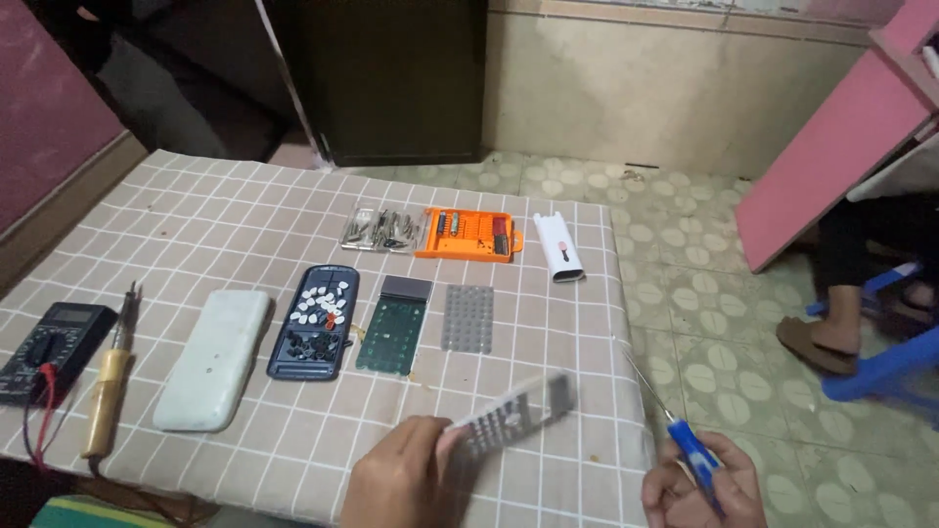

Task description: Disassembling a calculator and cleaning its internal components and casing using a screwdriver and a cleaning tool.

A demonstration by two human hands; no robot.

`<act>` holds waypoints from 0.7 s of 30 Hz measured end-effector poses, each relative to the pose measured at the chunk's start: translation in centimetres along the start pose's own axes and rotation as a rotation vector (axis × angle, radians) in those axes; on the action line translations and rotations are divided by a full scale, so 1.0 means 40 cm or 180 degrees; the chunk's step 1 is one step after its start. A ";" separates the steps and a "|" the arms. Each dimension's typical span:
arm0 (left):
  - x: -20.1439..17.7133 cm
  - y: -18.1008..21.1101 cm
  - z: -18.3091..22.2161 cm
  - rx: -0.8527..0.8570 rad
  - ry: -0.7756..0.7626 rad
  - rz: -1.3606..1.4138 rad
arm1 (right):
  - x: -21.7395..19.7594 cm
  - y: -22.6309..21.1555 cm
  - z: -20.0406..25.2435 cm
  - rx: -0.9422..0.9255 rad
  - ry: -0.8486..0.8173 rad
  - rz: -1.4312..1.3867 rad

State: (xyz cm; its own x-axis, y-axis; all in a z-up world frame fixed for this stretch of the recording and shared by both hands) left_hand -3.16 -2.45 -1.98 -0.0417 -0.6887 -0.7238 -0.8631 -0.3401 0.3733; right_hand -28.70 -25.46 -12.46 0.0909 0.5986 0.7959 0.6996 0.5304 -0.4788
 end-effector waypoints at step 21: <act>0.148 -0.079 0.179 0.0474 0.0281 0.0068 | 0.455 0.154 -0.183 0.0406 0.2378 0.4805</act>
State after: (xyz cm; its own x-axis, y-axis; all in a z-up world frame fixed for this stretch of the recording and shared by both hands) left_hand -4.30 -0.88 -11.59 -0.0222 -0.7507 -0.6603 -0.9278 -0.2305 0.2932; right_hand -17.54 -15.70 1.77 0.8946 0.2052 -0.3969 -0.3732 -0.1450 -0.9163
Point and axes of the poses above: each hand's wrist, its own z-axis away from the middle knuckle, its own x-axis out of the palm, y = z × x, the point moved 4 cm from there along -z, towards the middle knuckle, and after that the axes turned 3 degrees about -z, right-handed, at the moved point
